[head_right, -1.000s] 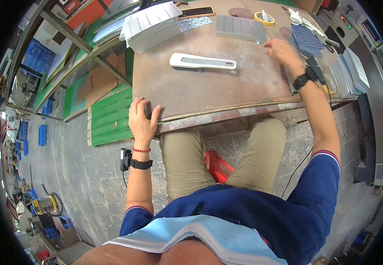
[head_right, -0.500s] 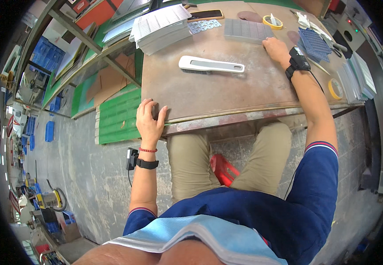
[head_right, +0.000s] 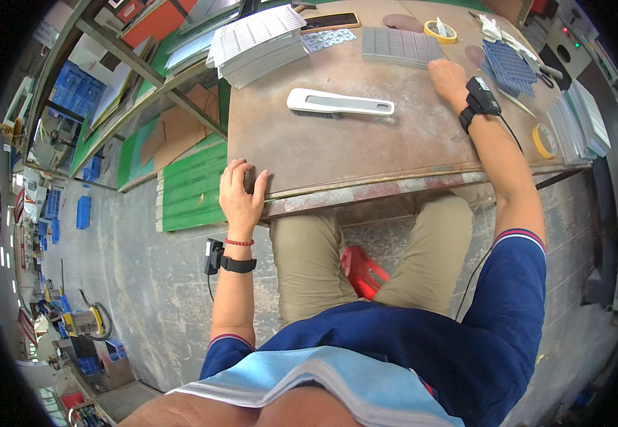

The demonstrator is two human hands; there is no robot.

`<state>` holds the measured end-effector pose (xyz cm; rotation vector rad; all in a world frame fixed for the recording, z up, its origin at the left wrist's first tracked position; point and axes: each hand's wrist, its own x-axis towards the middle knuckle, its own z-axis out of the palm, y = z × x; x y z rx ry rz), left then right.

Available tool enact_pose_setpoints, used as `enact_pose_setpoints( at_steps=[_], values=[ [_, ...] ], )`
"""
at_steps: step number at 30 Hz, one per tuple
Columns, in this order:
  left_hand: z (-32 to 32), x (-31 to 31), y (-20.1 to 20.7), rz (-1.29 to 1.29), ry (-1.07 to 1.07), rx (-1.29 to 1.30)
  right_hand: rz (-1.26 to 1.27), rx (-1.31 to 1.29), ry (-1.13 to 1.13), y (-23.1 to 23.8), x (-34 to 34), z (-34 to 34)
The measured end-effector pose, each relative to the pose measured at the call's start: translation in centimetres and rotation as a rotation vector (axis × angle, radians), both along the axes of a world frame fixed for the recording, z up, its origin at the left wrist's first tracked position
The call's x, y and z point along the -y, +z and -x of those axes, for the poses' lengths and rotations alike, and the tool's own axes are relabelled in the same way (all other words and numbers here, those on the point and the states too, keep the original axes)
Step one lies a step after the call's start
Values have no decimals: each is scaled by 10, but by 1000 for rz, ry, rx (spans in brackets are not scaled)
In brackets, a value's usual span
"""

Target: Cleaning a metal plate with a red brush and a white scraper tool on a work table.

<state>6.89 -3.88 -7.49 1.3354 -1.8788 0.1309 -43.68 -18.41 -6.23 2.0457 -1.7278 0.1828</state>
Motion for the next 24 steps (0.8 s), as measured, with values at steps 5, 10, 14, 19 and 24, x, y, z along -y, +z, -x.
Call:
enact_pose_setpoints(
  at_steps=[5,10,14,19,24],
  values=[
    [-1,-1,-1,3,4,10,-16,4,-49,3,2,-6],
    [1,0,-1,7,-9,-1,-76,59,-38,2,6,12],
    [1,1,0,-25,-7,-28,-104,181,72,9,1,21],
    [-2,0,-1,-1,3,0,-73,255,-41,31,-18,-8],
    [-1,1,-6,-27,4,-26,-231,216,-392,45,-19,-31]
  ],
)
